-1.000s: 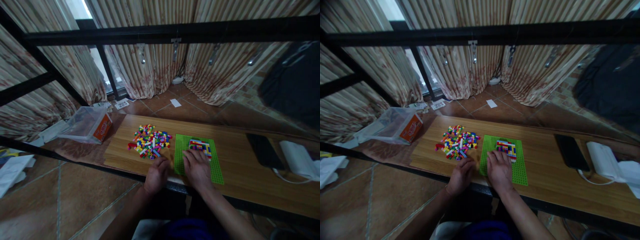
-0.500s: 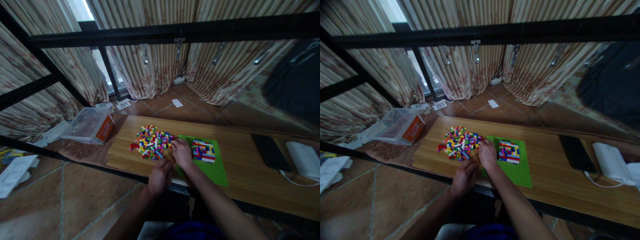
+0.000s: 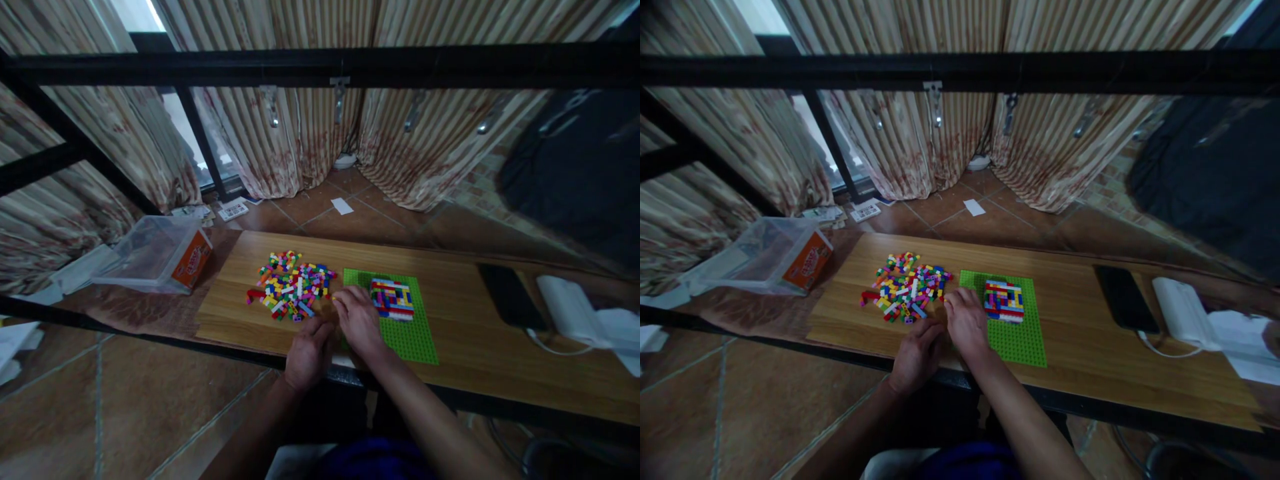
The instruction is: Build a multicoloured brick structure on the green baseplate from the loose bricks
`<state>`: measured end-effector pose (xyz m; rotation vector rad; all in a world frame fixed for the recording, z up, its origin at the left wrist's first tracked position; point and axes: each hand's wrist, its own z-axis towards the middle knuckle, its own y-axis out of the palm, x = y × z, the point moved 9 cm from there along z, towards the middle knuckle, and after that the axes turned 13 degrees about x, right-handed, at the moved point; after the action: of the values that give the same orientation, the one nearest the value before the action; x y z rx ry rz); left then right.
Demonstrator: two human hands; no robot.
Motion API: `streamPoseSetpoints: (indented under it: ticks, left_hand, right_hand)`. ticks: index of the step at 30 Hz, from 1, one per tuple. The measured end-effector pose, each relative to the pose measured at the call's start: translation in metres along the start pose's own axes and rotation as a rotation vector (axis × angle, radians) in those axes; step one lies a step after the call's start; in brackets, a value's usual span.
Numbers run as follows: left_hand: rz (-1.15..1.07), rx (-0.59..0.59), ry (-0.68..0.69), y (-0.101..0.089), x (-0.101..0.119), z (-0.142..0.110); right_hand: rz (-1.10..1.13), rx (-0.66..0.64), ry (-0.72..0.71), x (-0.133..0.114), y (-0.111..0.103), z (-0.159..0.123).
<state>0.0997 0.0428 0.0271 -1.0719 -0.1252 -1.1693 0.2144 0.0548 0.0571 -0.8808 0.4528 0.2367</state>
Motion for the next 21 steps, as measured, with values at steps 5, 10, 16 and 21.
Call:
streamPoseSetpoints:
  ticks: [5, 10, 16, 21]
  left_hand:
    - [0.002, -0.013, -0.002, 0.002, -0.001, 0.000]
    - [0.005, -0.007, 0.007, 0.001, -0.001, -0.001]
    - [0.027, -0.011, 0.011, 0.002, -0.001, -0.001]
    - [0.034, -0.011, 0.011, 0.001, 0.000, 0.000]
  right_hand:
    - [0.013, 0.104, 0.003, 0.013, -0.042, -0.026]
    - [-0.023, 0.209, 0.079, 0.045, -0.083, -0.046]
    - [-0.041, 0.269, 0.155, 0.071, -0.098, -0.037]
    - [0.008, 0.257, 0.152, 0.074, -0.087, -0.022]
